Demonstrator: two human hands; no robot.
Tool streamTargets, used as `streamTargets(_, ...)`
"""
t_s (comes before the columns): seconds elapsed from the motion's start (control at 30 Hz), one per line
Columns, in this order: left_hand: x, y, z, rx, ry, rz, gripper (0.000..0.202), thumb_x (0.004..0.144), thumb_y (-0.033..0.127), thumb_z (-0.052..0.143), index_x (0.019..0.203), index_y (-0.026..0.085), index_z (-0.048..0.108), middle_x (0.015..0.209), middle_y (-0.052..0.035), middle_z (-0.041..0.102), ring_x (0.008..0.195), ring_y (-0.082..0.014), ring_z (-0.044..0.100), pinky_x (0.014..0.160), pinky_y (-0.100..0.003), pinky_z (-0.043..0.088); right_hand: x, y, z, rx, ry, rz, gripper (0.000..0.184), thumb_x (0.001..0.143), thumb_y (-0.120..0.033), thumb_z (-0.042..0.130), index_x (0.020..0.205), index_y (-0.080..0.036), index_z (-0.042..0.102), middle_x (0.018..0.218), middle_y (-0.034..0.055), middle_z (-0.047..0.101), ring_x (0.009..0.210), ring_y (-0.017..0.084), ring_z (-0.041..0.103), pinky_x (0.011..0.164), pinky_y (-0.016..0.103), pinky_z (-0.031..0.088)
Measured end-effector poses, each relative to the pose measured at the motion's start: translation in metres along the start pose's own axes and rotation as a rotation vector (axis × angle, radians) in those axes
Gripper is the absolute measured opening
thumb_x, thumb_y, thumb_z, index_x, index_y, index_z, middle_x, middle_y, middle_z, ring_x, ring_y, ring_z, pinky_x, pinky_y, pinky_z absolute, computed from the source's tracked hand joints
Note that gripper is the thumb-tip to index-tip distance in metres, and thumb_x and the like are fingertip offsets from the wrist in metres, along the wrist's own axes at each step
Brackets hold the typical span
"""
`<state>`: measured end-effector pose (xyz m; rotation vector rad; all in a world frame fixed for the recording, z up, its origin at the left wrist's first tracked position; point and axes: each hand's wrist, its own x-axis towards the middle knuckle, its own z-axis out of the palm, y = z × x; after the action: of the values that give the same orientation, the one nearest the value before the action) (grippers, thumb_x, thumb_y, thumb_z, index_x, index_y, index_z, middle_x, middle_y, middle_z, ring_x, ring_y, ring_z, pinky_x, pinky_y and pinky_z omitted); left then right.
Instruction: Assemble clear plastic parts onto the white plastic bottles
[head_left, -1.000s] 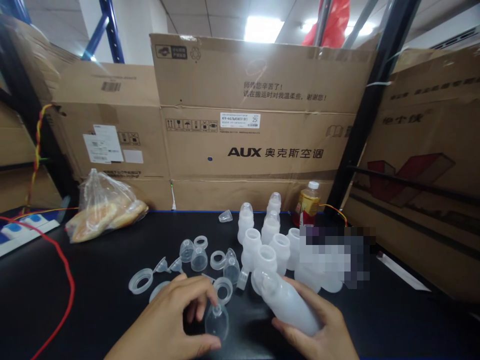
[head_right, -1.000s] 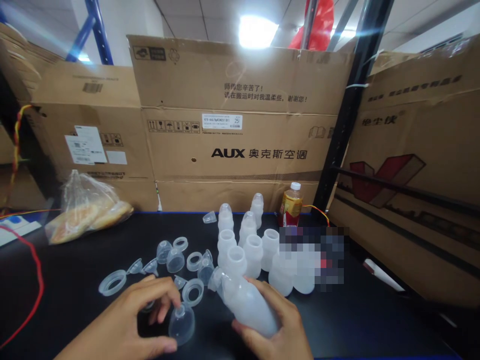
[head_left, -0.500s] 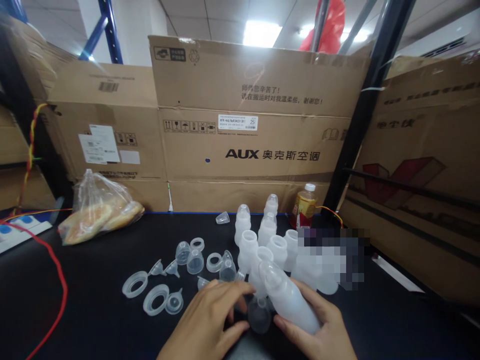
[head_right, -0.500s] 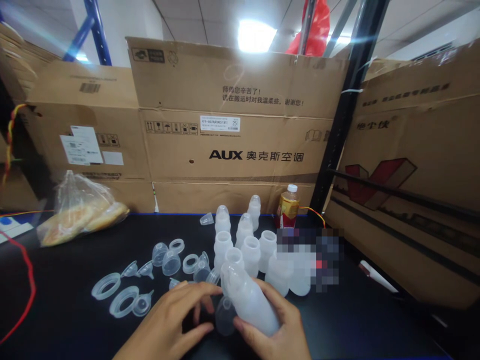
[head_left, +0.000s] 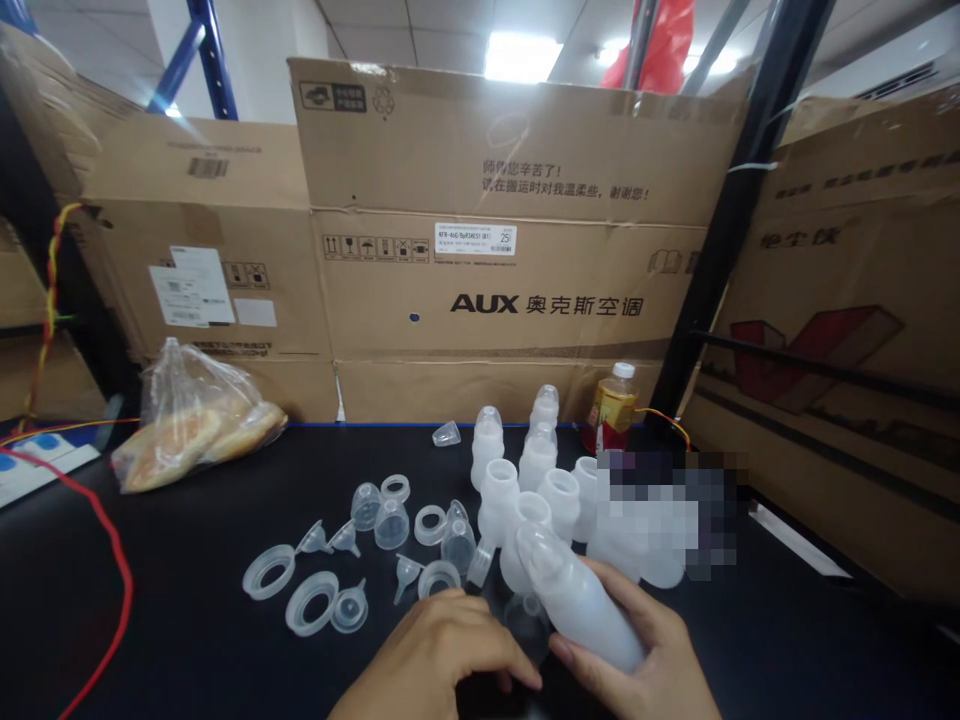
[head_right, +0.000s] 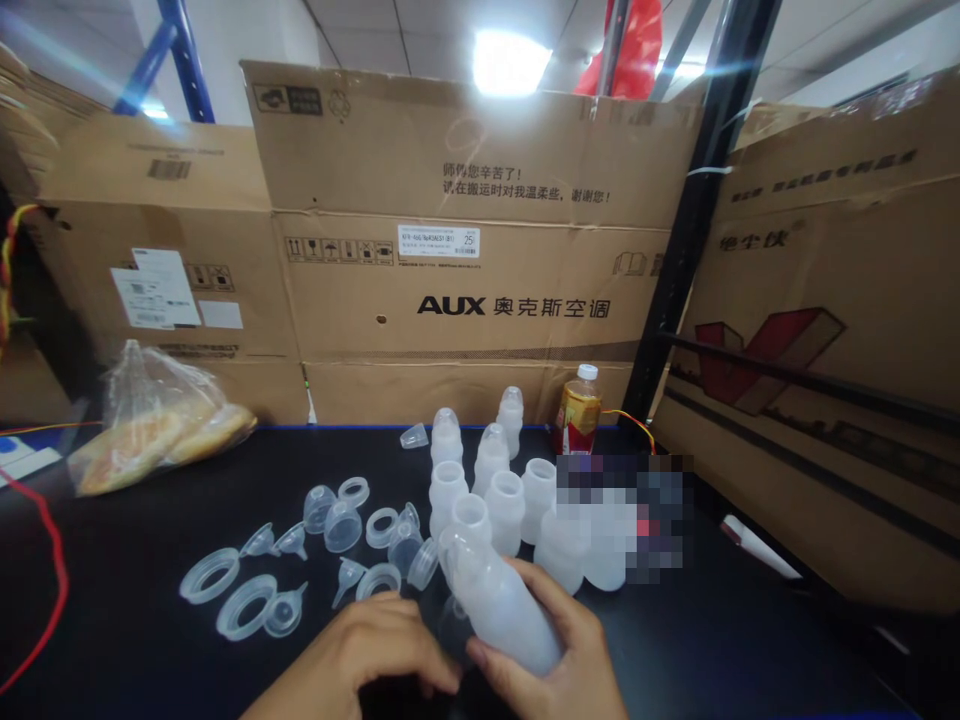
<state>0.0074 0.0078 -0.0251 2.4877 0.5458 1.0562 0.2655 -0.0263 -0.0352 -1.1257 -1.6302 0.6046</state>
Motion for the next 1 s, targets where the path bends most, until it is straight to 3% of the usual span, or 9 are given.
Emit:
streamTargets(0.17,0.002,-0.005,0.003,0.0,-0.018,-0.014,0.028,0.095,0.056,0.084,0.107,0.031,0.085,0.106,0.001,0.092,0.089,-0.0175,0.087,0.082,-0.028,0.058,-0.002,0.003,0.002,-0.007,-0.013,-0.003,0.046,0.086,-0.041,0.091,0.126,-0.019,0.083,0.117,0.0076,0.09,0.097,0.028,0.088,0.084,0.023,0.07)
streamTargets(0.3,0.0,-0.005,0.008,0.027,0.002,-0.045,0.029,0.09,0.054,0.09,0.106,0.031,0.085,0.116,-0.0016,0.091,0.097,-0.0208,0.088,0.089,-0.031,0.063,0.0,-0.001,0.003,0.003,-0.022,0.008,0.044,0.087,-0.04,0.09,0.125,-0.02,0.083,0.116,0.0077,0.09,0.097,0.028,0.088,0.084,0.024,0.07)
streamTargets(0.43,0.003,0.011,-0.006,0.114,-0.076,-0.133,0.036,0.086,0.045,0.096,0.117,0.033,0.083,0.136,-0.0032,0.086,0.12,-0.0272,0.084,0.103,-0.038,0.065,0.002,-0.006,0.002,0.013,-0.04,0.002,0.044,0.087,-0.041,0.09,0.125,-0.021,0.083,0.116,0.0067,0.09,0.1,0.028,0.088,0.087,0.024,0.069)
streamTargets(0.53,0.007,0.021,-0.016,0.216,-0.125,-0.187,0.036,0.084,0.037,0.097,0.117,0.034,0.083,0.141,-0.0026,0.083,0.126,-0.0301,0.082,0.108,-0.045,0.066,0.001,-0.005,0.001,-0.004,-0.041,0.004,0.045,0.087,-0.042,0.09,0.126,-0.021,0.083,0.118,0.0071,0.089,0.103,0.029,0.088,0.089,0.024,0.069)
streamTargets(0.67,0.007,0.022,-0.02,0.339,0.0,-0.165,0.033,0.085,0.018,0.092,0.113,0.029,0.078,0.138,-0.0055,0.083,0.123,-0.0342,0.083,0.104,-0.056,0.069,0.0,-0.002,0.002,-0.068,-0.005,-0.032,0.045,0.088,-0.043,0.089,0.126,-0.02,0.083,0.118,0.0079,0.09,0.099,0.028,0.088,0.085,0.023,0.07)
streamTargets(0.77,0.005,0.021,-0.025,0.344,0.231,-0.141,0.026,0.096,0.014,0.073,0.117,0.029,0.067,0.128,-0.0077,0.084,0.116,-0.0303,0.083,0.096,-0.052,0.071,0.0,-0.007,0.005,-0.153,0.079,-0.129,0.043,0.085,-0.035,0.092,0.126,-0.024,0.084,0.116,0.0045,0.09,0.096,0.023,0.089,0.085,0.018,0.067)
streamTargets(0.87,0.003,0.023,-0.031,0.29,0.334,-0.145,0.059,0.09,0.03,0.087,0.14,0.032,0.056,0.144,-0.0126,0.076,0.128,-0.0345,0.079,0.1,-0.055,0.07,0.003,-0.018,0.009,-0.178,0.186,-0.297,0.052,0.073,-0.02,0.095,0.124,-0.031,0.087,0.107,-0.0007,0.09,0.09,0.018,0.089,0.082,0.012,0.065)
streamTargets(0.93,0.003,0.024,-0.032,0.245,0.227,-0.133,0.092,0.075,0.032,0.103,0.151,0.038,0.052,0.155,-0.0121,0.07,0.135,-0.0367,0.076,0.105,-0.056,0.068,0.006,-0.024,0.011,-0.156,0.177,-0.351,0.057,0.07,-0.012,0.091,0.123,-0.033,0.088,0.095,-0.0026,0.088,0.08,0.015,0.087,0.076,0.011,0.064)
streamTargets(1.0,0.005,0.026,-0.031,0.153,0.096,-0.12,0.095,0.073,0.017,0.104,0.15,0.043,0.055,0.15,-0.0062,0.073,0.131,-0.0301,0.078,0.106,-0.045,0.068,0.007,-0.026,0.013,-0.13,0.12,-0.356,0.059,0.072,-0.009,0.087,0.125,-0.033,0.087,0.088,-0.0032,0.084,0.074,0.013,0.084,0.072,0.012,0.064)
